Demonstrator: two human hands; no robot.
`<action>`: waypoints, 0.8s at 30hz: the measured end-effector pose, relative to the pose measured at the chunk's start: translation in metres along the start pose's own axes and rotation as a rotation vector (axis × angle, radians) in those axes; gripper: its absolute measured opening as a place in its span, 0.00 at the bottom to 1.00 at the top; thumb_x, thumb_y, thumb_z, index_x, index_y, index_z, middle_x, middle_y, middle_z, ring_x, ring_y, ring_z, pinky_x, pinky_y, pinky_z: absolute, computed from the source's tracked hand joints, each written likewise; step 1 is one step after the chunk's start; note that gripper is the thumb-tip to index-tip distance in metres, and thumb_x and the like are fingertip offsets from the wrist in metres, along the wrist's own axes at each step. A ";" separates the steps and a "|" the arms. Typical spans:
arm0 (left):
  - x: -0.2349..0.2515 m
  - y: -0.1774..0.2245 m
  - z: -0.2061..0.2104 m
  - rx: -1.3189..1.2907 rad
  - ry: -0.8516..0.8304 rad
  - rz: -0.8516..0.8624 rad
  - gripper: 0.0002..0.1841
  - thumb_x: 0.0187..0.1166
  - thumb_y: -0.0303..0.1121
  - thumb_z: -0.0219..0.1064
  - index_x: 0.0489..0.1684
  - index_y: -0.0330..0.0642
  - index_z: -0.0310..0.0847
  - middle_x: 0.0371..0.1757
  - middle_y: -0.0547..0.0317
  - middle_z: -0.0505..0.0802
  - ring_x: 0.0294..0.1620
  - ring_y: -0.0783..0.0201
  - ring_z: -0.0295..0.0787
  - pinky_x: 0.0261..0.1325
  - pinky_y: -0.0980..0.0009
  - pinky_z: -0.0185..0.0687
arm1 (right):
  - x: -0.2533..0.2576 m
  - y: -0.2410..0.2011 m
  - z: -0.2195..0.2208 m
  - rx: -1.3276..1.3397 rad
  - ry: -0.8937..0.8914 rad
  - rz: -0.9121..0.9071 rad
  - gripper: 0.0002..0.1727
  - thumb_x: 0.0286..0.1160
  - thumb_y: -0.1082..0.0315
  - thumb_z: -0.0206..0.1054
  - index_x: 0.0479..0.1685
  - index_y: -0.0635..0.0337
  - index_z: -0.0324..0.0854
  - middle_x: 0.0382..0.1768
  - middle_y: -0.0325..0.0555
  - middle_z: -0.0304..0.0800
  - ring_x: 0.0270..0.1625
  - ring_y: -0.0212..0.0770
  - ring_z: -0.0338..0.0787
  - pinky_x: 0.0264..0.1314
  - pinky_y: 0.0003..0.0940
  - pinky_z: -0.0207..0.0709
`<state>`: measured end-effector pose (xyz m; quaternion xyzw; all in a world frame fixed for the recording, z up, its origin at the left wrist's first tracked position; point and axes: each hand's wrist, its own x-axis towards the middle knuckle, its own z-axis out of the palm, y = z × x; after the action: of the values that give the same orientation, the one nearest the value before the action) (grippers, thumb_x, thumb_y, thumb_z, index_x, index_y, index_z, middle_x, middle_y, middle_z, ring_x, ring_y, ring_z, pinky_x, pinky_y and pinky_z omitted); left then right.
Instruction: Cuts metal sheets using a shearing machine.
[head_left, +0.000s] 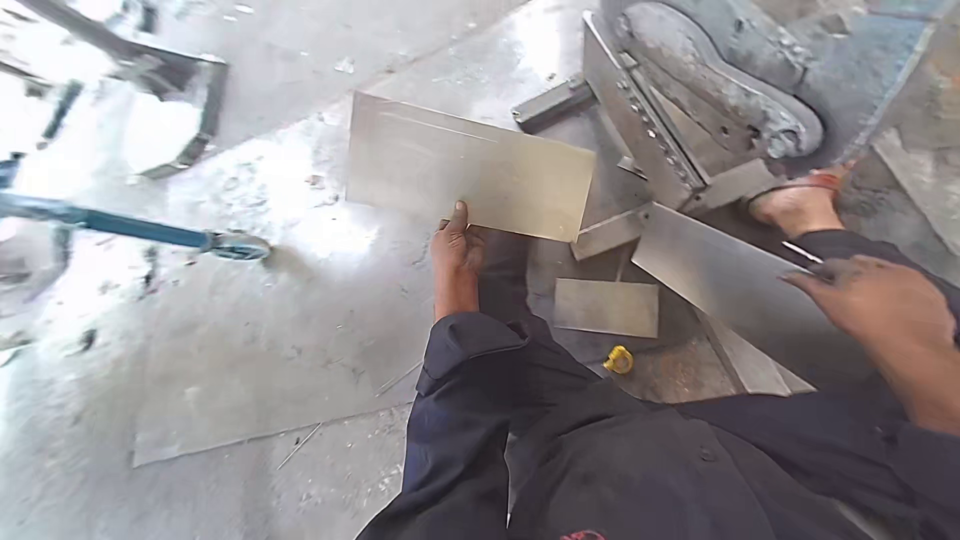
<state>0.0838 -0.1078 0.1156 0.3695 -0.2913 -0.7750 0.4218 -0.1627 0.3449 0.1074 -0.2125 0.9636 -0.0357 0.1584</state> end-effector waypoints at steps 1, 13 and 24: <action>0.005 0.023 -0.012 -0.072 -0.013 0.050 0.16 0.90 0.29 0.59 0.71 0.37 0.66 0.57 0.42 0.90 0.57 0.48 0.92 0.64 0.49 0.89 | 0.005 0.004 0.007 0.003 0.001 -0.043 0.31 0.82 0.40 0.65 0.53 0.64 0.90 0.57 0.71 0.89 0.64 0.76 0.86 0.62 0.82 0.73; -0.001 0.081 -0.204 -0.339 0.388 0.195 0.12 0.91 0.31 0.56 0.68 0.40 0.69 0.58 0.46 0.89 0.59 0.54 0.91 0.66 0.58 0.89 | -0.009 -0.059 0.001 -0.031 -0.155 -0.274 0.25 0.78 0.50 0.74 0.46 0.69 0.89 0.52 0.72 0.89 0.61 0.73 0.87 0.64 0.76 0.74; -0.036 0.031 -0.286 -0.455 0.467 0.250 0.14 0.89 0.32 0.61 0.66 0.38 0.71 0.59 0.45 0.89 0.60 0.51 0.91 0.67 0.54 0.88 | 0.012 -0.059 0.030 -0.072 -0.105 -0.430 0.27 0.75 0.45 0.75 0.40 0.67 0.89 0.43 0.67 0.91 0.51 0.70 0.90 0.54 0.77 0.77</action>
<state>0.3446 -0.1315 -0.0085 0.3949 -0.0495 -0.6569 0.6404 -0.1399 0.2865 0.0837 -0.4203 0.8871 -0.0231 0.1894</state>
